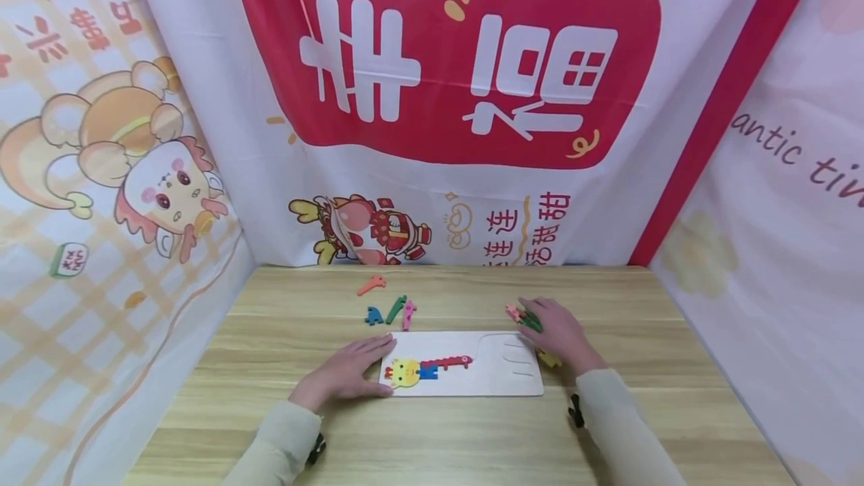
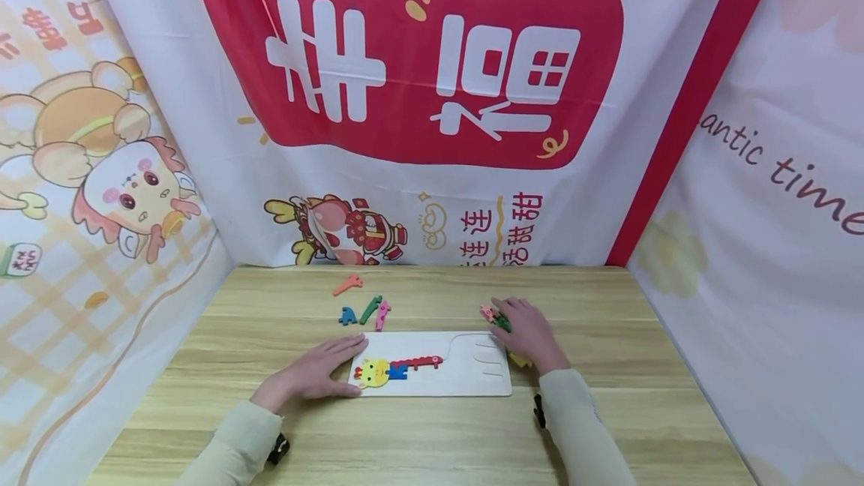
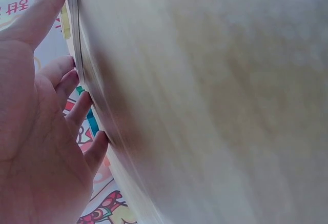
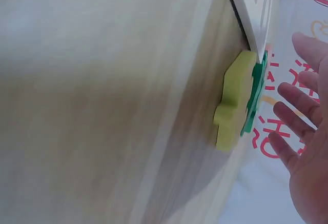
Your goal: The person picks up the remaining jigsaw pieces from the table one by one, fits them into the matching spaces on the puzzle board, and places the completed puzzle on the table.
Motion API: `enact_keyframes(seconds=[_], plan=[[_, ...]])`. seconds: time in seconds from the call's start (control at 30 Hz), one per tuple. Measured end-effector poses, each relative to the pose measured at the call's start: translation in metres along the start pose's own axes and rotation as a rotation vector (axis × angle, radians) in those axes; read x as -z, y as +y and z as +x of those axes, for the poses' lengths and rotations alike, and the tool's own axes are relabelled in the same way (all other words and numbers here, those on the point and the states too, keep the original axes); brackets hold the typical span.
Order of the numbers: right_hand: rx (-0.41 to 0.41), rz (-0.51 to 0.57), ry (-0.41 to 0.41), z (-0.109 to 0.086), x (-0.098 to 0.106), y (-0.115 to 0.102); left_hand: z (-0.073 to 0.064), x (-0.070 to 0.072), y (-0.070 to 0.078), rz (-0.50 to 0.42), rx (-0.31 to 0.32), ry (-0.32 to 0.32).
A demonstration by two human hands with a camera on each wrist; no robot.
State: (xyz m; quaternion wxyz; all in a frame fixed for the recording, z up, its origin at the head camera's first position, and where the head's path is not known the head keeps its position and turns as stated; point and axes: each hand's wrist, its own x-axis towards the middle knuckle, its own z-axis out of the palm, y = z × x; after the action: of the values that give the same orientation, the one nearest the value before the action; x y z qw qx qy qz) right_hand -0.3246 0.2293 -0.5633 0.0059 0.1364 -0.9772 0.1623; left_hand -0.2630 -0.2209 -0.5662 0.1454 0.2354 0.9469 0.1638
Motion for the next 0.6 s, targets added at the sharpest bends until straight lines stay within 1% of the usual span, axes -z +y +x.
enact_keyframes(seconds=[0.2, 0.4, 0.6], plan=[[0.026, -0.043, 0.020, 0.016, -0.006, -0.004, 0.000, 0.001, 0.002, -0.012, 0.000, -0.002], [0.031, -0.043, 0.020, 0.023, -0.007, -0.008, 0.000, 0.002, 0.002, -0.005, -0.002, -0.007], [0.015, -0.038, -0.006, 0.028, -0.010, -0.011, -0.001, 0.003, 0.003, -0.001, 0.003, -0.009]])
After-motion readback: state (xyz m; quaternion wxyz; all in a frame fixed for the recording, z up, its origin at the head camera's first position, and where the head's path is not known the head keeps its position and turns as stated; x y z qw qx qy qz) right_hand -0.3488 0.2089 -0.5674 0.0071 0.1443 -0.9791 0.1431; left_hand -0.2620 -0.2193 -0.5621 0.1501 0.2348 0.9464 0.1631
